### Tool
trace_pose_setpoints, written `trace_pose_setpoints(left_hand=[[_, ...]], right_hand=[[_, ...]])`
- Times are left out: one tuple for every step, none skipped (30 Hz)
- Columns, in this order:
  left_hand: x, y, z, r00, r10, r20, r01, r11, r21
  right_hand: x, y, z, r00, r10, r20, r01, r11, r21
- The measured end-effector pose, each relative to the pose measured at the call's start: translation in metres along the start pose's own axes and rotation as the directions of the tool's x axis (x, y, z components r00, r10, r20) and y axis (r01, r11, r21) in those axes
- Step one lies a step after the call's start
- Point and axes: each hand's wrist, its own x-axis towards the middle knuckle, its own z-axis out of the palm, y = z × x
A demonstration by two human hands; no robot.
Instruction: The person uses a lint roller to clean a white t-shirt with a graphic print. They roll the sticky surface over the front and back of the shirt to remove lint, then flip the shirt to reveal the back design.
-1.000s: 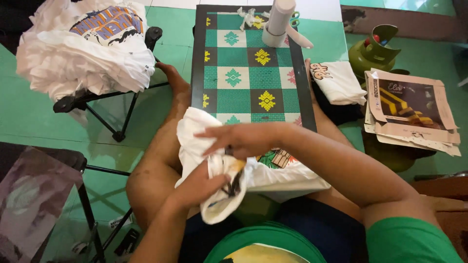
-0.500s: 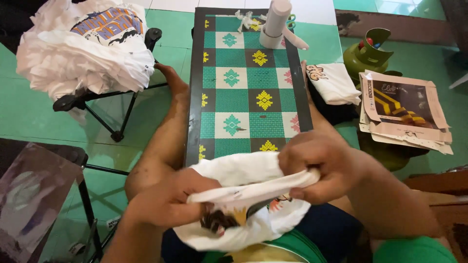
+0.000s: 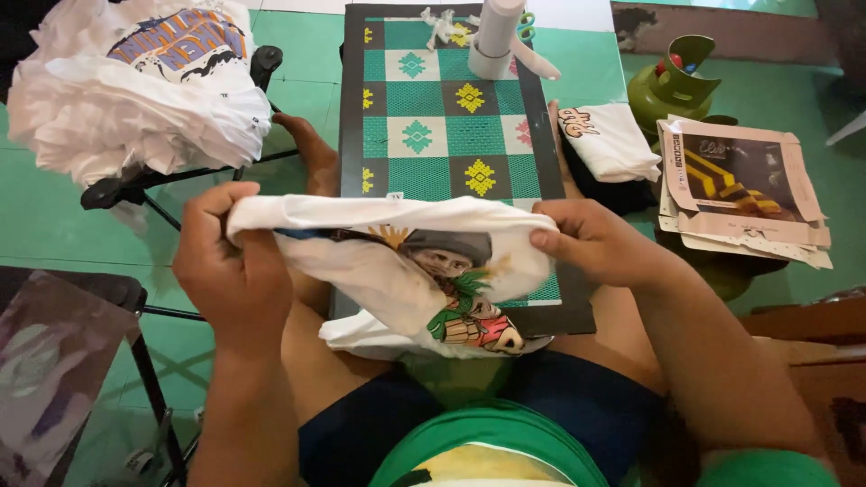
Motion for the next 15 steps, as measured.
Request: trace_pose_setpoints(left_hand=[[0.002, -0.001, 0.003, 1.0, -0.001, -0.001, 0.001, 1.0, 0.003], [0.002, -0.003, 0.005, 0.994, -0.095, -0.044, 0.09, 0.989, -0.118], [0.003, -0.004, 0.008, 0.979, -0.193, -0.073, 0.171, 0.955, -0.241], [0.001, -0.008, 0.008, 0.978, -0.194, -0.072, 0.172, 0.956, -0.24], [0.0, -0.011, 0.007, 0.955, -0.296, 0.021, 0.281, 0.877, -0.389], [-0.002, -0.015, 0.008, 0.917, -0.375, 0.134, 0.387, 0.763, -0.518], [-0.004, -0.017, 0.007, 0.917, -0.373, 0.138, 0.388, 0.761, -0.52], [-0.006, -0.02, 0.005, 0.878, -0.44, 0.187, 0.47, 0.725, -0.503], [-0.007, -0.022, 0.003, 0.832, -0.503, 0.234, 0.548, 0.684, -0.481], [-0.008, -0.02, -0.001, 0.833, -0.501, 0.233, 0.547, 0.684, -0.483], [-0.008, -0.018, -0.006, 0.858, -0.422, 0.294, 0.509, 0.781, -0.363], [-0.009, -0.015, -0.01, 0.864, -0.348, 0.364, 0.448, 0.861, -0.242], [-0.01, -0.012, -0.019, 0.864, -0.348, 0.365, 0.449, 0.86, -0.242], [-0.01, -0.009, -0.027, 0.791, -0.292, 0.537, 0.444, 0.878, -0.178], [-0.01, -0.006, -0.035, 0.684, -0.236, 0.69, 0.426, 0.897, -0.115]], right_hand=[[-0.002, 0.0, -0.002, 1.0, -0.001, 0.003, 0.001, 1.0, 0.001], [-0.005, -0.001, -0.004, 0.996, 0.026, 0.08, -0.015, 0.99, -0.143], [-0.007, -0.001, -0.006, 0.986, 0.064, 0.152, -0.018, 0.958, -0.285], [-0.007, -0.015, -0.003, 0.986, 0.064, 0.153, -0.018, 0.959, -0.284], [-0.007, -0.029, -0.001, 0.967, 0.158, 0.202, -0.096, 0.954, -0.285], [-0.009, -0.043, 0.001, 0.937, 0.251, 0.244, -0.176, 0.94, -0.292], [-0.011, -0.042, 0.001, 0.937, 0.254, 0.24, -0.18, 0.94, -0.291], [-0.012, -0.04, 0.001, 0.908, 0.296, 0.297, -0.191, 0.923, -0.335], [-0.013, -0.039, 0.001, 0.873, 0.339, 0.351, -0.199, 0.904, -0.379], [-0.011, -0.04, 0.003, 0.874, 0.338, 0.35, -0.198, 0.904, -0.38], [-0.01, -0.041, 0.006, 0.881, 0.314, 0.354, -0.141, 0.887, -0.439], [-0.009, -0.043, 0.009, 0.886, 0.292, 0.36, -0.085, 0.865, -0.494], [-0.014, -0.042, 0.006, 0.886, 0.293, 0.359, -0.086, 0.865, -0.494], [-0.019, -0.042, 0.004, 0.911, 0.143, 0.386, -0.012, 0.947, -0.321], [-0.024, -0.041, 0.002, 0.923, -0.012, 0.384, 0.07, 0.988, -0.138]])
